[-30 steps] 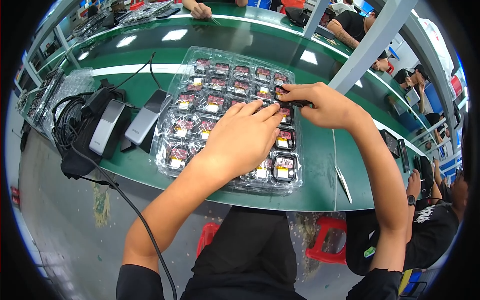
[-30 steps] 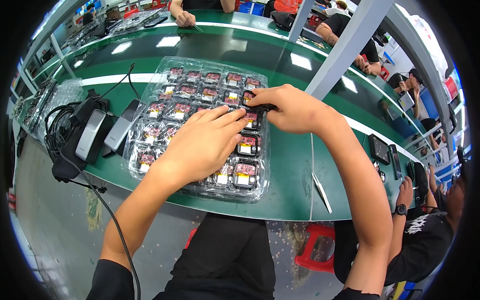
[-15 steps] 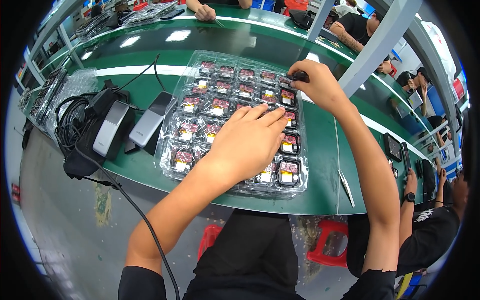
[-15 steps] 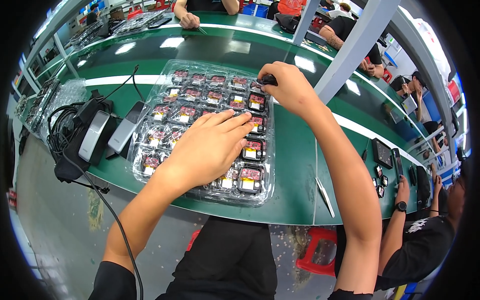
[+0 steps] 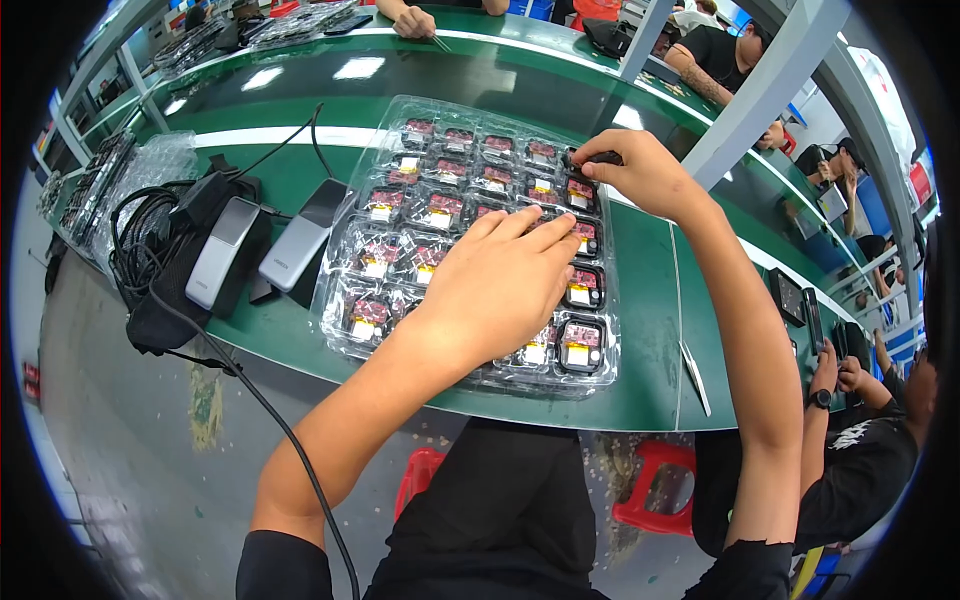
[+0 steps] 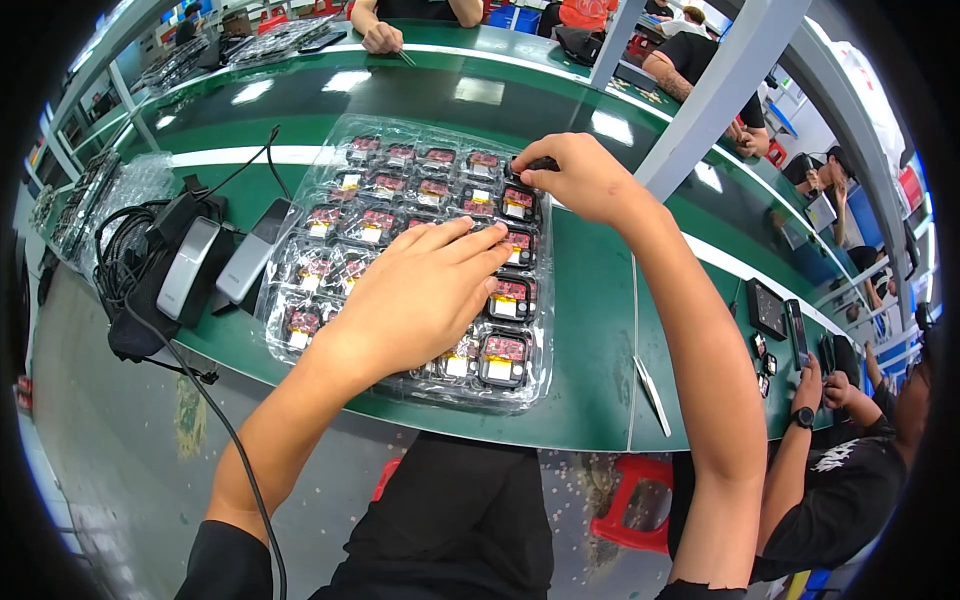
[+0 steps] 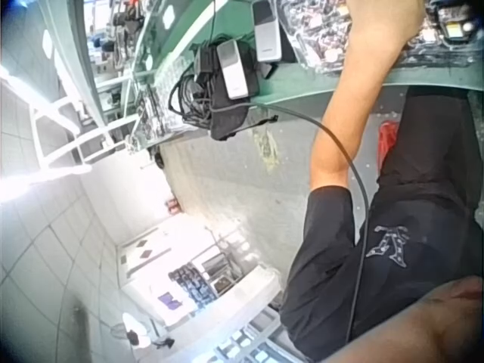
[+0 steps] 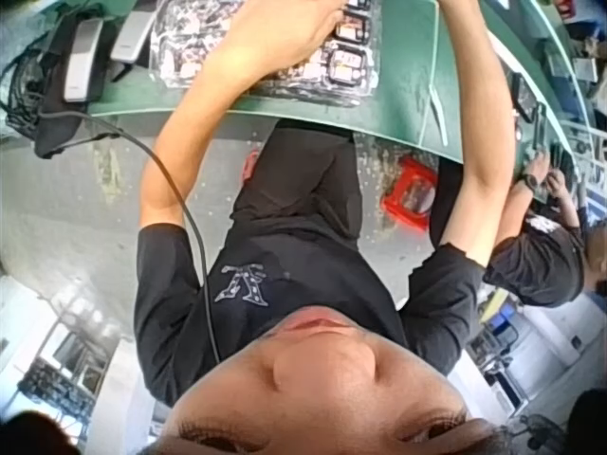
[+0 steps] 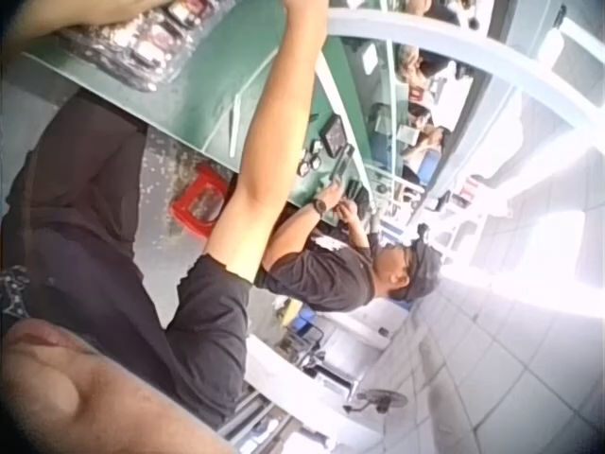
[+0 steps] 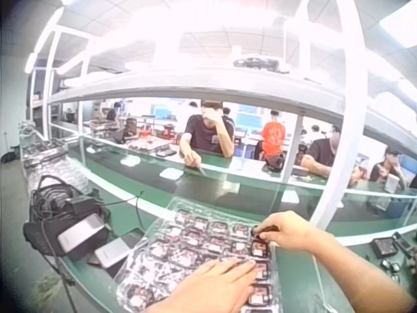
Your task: Inspecting and assembling small electronic components of smartwatches using tweezers at a workbench.
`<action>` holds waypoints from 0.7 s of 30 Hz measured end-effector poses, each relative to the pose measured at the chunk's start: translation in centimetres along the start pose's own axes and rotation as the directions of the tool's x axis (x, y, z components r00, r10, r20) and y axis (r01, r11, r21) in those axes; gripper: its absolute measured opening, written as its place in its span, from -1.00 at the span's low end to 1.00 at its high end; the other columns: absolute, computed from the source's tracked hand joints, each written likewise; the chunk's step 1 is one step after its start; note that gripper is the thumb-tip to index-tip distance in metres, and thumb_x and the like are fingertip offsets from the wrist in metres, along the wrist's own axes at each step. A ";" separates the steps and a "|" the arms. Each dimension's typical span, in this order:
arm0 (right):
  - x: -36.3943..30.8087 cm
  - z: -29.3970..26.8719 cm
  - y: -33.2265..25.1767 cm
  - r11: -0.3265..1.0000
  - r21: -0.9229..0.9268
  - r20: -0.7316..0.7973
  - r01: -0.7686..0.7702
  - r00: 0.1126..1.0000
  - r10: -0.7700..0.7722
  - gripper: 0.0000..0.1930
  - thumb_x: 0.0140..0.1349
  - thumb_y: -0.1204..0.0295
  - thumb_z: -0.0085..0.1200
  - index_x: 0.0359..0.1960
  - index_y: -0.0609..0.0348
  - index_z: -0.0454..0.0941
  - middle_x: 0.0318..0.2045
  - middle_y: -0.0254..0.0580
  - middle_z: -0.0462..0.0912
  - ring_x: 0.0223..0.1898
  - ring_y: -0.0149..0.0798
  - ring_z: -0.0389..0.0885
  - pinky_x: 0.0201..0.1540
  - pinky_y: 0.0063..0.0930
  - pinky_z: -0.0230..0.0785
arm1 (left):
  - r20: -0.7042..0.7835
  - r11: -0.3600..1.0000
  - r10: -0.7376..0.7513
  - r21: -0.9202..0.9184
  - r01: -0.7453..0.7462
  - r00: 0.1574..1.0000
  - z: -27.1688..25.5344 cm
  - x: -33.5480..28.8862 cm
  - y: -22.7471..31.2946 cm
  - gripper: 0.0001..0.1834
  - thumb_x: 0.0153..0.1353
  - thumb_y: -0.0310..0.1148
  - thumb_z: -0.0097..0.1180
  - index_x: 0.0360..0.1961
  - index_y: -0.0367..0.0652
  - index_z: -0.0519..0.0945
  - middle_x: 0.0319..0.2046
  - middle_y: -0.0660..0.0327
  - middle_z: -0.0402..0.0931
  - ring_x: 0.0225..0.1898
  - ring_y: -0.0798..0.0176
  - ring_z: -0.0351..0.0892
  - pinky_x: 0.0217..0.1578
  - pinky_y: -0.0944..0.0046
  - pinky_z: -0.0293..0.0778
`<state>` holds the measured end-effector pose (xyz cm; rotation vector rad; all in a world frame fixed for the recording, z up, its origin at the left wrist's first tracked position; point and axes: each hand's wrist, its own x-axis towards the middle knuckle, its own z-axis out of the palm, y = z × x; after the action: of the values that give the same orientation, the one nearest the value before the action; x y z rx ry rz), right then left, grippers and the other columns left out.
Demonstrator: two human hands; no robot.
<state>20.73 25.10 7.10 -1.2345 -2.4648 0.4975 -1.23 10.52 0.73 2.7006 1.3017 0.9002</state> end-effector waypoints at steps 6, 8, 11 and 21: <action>0.0 -0.6 -0.2 0.971 -0.185 0.113 0.153 0.985 -0.133 -0.71 0.38 0.54 0.19 0.09 0.22 0.75 0.03 0.01 0.75 0.07 0.07 0.72 0.17 -0.17 0.56 | -0.003 0.999 0.012 0.032 -0.012 1.000 0.0 -0.1 -0.1 -0.57 0.46 -0.30 0.11 0.28 -0.21 0.60 0.35 0.11 0.54 0.36 -0.05 0.47 0.34 -0.05 0.37; -0.2 -0.5 0.2 0.937 -0.245 0.145 0.248 0.965 -0.218 -0.69 0.37 0.58 0.17 0.12 0.21 0.74 0.05 0.00 0.74 0.07 0.10 0.71 0.19 -0.15 0.56 | -0.005 0.999 0.014 0.031 -0.014 1.000 0.0 0.0 0.0 -0.57 0.45 -0.32 0.11 0.28 -0.21 0.60 0.35 0.11 0.54 0.36 -0.04 0.47 0.34 -0.05 0.37; -0.6 -0.2 0.1 0.900 -0.322 0.146 0.295 0.954 -0.261 -0.64 0.33 0.66 0.14 0.15 0.24 0.71 0.07 0.02 0.71 0.07 0.09 0.68 0.20 -0.14 0.56 | -0.002 0.999 0.017 0.032 -0.017 1.000 0.0 -0.1 -0.1 -0.57 0.45 -0.32 0.10 0.28 -0.21 0.61 0.35 0.11 0.54 0.36 -0.04 0.47 0.34 -0.05 0.36; -1.7 0.2 -0.3 0.705 -0.630 0.169 0.327 0.943 -0.286 -0.44 0.19 0.70 0.12 0.27 0.09 0.65 0.15 -0.27 0.68 0.10 -0.11 0.61 0.21 -0.26 0.57 | 0.002 1.000 0.006 0.019 -0.006 1.000 0.0 -0.1 -0.1 -0.59 0.48 -0.30 0.08 0.26 -0.22 0.63 0.36 0.12 0.54 0.37 -0.03 0.46 0.35 -0.07 0.36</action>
<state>21.44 23.54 6.84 -0.9695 -2.9289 -0.4824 -1.33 10.51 0.71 2.7203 1.3083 0.8897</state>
